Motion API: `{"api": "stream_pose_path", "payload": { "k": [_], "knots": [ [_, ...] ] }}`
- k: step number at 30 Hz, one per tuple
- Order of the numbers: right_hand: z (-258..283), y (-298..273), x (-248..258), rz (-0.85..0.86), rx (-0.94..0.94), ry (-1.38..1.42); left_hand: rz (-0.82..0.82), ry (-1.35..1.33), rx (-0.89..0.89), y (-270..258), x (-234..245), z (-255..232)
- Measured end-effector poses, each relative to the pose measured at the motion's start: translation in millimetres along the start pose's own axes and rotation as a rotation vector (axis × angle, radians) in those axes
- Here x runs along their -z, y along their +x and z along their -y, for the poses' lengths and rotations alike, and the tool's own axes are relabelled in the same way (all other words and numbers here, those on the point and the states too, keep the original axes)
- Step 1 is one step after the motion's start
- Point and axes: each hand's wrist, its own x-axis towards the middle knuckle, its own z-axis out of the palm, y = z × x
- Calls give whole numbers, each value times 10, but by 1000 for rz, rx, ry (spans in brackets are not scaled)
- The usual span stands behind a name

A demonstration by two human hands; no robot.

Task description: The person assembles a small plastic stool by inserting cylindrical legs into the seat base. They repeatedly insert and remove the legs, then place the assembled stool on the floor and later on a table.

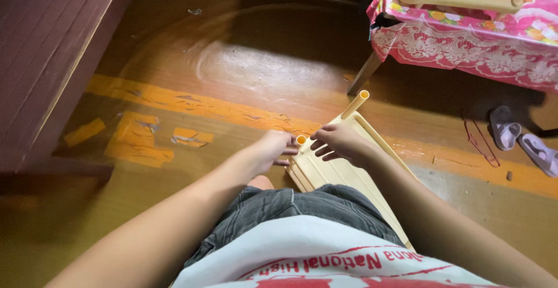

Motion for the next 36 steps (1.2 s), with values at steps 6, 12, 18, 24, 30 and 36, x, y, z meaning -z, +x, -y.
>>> {"api": "stream_pose_path", "payload": {
  "k": [6,12,18,24,30,36],
  "knots": [
    [-319,636,-182,-49,-120,-120,53,86,81,420,66,215],
    [-503,973,-304,-51,-122,-540,115,-32,184,806,202,249],
    [-751,1209,-418,-40,-52,-891,262,-65,194,970,347,243],
    [-940,1406,-495,-26,51,-1101,231,-47,221,938,358,235],
    [-708,1251,-472,-73,-16,-1119,263,-37,202,880,424,185],
    [-649,1299,-462,-7,34,-1251,238,-1,196,838,420,148]
  ]
}}
